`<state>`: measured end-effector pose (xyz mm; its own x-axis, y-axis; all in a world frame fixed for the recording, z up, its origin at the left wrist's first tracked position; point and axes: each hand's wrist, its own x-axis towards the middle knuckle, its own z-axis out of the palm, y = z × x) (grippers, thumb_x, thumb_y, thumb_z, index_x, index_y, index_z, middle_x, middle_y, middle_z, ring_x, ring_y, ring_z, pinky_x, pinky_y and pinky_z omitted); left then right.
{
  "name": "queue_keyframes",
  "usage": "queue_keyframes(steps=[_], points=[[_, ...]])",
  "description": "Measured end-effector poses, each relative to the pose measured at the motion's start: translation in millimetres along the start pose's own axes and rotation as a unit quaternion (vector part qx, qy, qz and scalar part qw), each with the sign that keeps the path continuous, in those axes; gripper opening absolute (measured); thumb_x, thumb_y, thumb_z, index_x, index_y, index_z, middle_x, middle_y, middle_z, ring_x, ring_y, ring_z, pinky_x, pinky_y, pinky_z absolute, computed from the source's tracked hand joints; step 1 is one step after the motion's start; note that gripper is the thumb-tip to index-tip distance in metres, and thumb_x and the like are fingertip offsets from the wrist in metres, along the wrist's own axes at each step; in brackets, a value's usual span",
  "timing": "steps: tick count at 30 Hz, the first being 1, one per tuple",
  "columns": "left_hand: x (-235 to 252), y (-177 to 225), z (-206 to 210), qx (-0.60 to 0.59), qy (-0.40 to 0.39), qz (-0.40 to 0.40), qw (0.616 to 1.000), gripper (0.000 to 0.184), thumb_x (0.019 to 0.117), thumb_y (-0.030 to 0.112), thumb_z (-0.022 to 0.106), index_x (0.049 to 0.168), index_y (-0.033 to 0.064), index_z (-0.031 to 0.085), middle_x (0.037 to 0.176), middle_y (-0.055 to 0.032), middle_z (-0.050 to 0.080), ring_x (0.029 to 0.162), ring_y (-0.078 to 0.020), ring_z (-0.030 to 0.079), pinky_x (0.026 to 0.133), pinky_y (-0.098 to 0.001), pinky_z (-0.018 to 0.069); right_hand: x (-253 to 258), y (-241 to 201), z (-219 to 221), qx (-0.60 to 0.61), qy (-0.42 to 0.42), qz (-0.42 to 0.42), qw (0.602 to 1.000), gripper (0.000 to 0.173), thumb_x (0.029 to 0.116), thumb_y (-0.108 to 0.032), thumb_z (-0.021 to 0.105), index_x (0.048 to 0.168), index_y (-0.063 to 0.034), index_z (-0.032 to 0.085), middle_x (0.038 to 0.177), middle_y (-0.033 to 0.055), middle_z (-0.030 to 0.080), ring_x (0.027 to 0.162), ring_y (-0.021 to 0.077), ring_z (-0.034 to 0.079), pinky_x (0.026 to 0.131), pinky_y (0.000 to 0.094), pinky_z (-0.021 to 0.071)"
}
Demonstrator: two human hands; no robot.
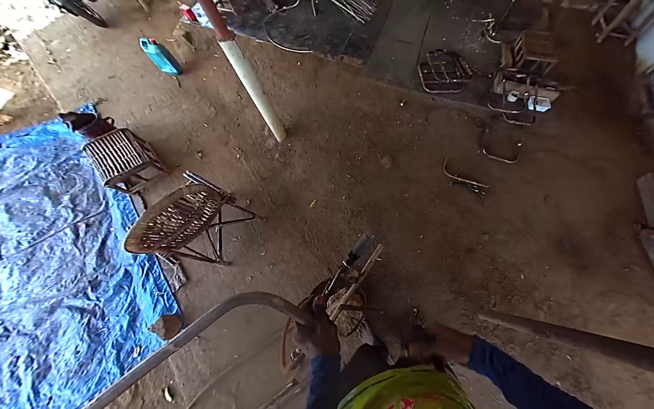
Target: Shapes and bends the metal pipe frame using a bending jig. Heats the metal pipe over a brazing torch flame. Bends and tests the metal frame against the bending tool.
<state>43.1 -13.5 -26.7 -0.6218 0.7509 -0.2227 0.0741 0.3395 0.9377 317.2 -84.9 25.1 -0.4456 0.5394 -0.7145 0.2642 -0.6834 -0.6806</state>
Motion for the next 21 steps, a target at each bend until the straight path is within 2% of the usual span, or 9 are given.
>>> queue_keyframes(steps=[2,4,6,8,11,14,16,19,21], points=[[-1,-4,1,-0.002,0.007,0.009,1.000,0.026,0.0965,0.018,0.073,0.115,0.0009,0.069,0.070,-0.0028,0.064,0.045,-0.0083,0.051,0.042,-0.0283,0.0469,1,-21,-19,0.169,0.129,-0.082,0.974,0.044,0.1015,-0.045,0.056,0.118,-0.0045,0.064,0.088,0.0063,0.068,0.071,0.0161,0.066,0.067,0.0352,0.0594],[-2,-8,0,0.001,0.016,0.016,1.000,0.026,0.0959,0.018,0.074,0.115,0.0009,0.069,0.072,-0.0028,0.065,0.046,-0.0081,0.052,0.044,-0.0285,0.0486,5,-45,-38,0.280,0.190,-0.205,0.918,0.059,0.1003,-0.056,0.051,0.131,-0.0065,0.059,0.099,0.0097,0.068,0.078,0.0186,0.068,0.072,0.0357,0.0609],[-3,-8,0,0.002,0.019,0.026,0.999,0.025,0.0972,0.018,0.072,0.115,0.0011,0.069,0.076,-0.0024,0.067,0.051,-0.0071,0.055,0.048,-0.0274,0.0507,10,-71,-55,0.351,0.185,-0.306,0.866,0.066,0.0979,-0.067,0.050,0.135,-0.0123,0.058,0.101,0.0081,0.068,0.077,0.0157,0.070,0.068,0.0311,0.0624],[-4,-7,1,-0.001,0.022,0.030,0.999,0.024,0.0976,0.018,0.072,0.115,0.0009,0.069,0.077,-0.0031,0.067,0.052,-0.0077,0.056,0.049,-0.0280,0.0512,15,-95,-65,0.391,0.157,-0.349,0.837,0.064,0.1012,-0.067,0.042,0.134,-0.0131,0.056,0.100,0.0079,0.068,0.075,0.0137,0.070,0.064,0.0266,0.0616],[-5,-7,2,-0.009,0.020,0.026,0.999,0.022,0.0975,0.017,0.071,0.113,0.0007,0.069,0.078,-0.0031,0.067,0.053,-0.0072,0.057,0.050,-0.0271,0.0517,29,-110,-70,0.430,0.136,-0.324,0.832,0.063,0.1052,-0.062,0.034,0.129,-0.0098,0.060,0.093,0.0081,0.068,0.066,0.0121,0.067,0.055,0.0232,0.0571],[-5,-7,0,0.013,0.023,0.037,0.999,0.024,0.0972,0.019,0.072,0.112,0.0014,0.070,0.079,-0.0034,0.068,0.056,-0.0077,0.058,0.054,-0.0285,0.0533,42,-109,-70,0.454,0.165,-0.297,0.824,0.047,0.1084,-0.048,0.040,0.120,-0.0092,0.062,0.079,0.0049,0.064,0.051,0.0084,0.058,0.042,0.0198,0.0487],[-6,-9,-1,0.042,0.024,0.044,0.998,0.026,0.0979,0.023,0.072,0.114,0.0020,0.070,0.080,-0.0047,0.068,0.058,-0.0100,0.060,0.058,-0.0322,0.0546,46,-105,-68,0.461,0.207,-0.304,0.807,0.042,0.1081,-0.046,0.042,0.115,-0.0103,0.063,0.075,0.0025,0.061,0.047,0.0069,0.053,0.039,0.0190,0.0442],[-5,-9,-1,0.041,0.024,0.049,0.998,0.027,0.0991,0.023,0.070,0.117,0.0029,0.069,0.081,-0.0046,0.069,0.057,-0.0089,0.060,0.057,-0.0310,0.0544,47,-86,-63,0.439,0.261,-0.341,0.789,0.049,0.1067,-0.055,0.042,0.124,-0.0130,0.061,0.088,0.0038,0.067,0.060,0.0096,0.063,0.051,0.0225,0.0552],[-6,-10,-5,0.018,0.021,0.035,0.999,0.028,0.0999,0.023,0.069,0.121,0.0046,0.067,0.081,-0.0037,0.069,0.056,-0.0087,0.060,0.054,-0.0297,0.0543,54,-60,-54,0.363,0.328,-0.299,0.820,0.050,0.1063,-0.053,0.044,0.125,-0.0106,0.062,0.092,0.0078,0.069,0.066,0.0159,0.066,0.060,0.0319,0.0603]])
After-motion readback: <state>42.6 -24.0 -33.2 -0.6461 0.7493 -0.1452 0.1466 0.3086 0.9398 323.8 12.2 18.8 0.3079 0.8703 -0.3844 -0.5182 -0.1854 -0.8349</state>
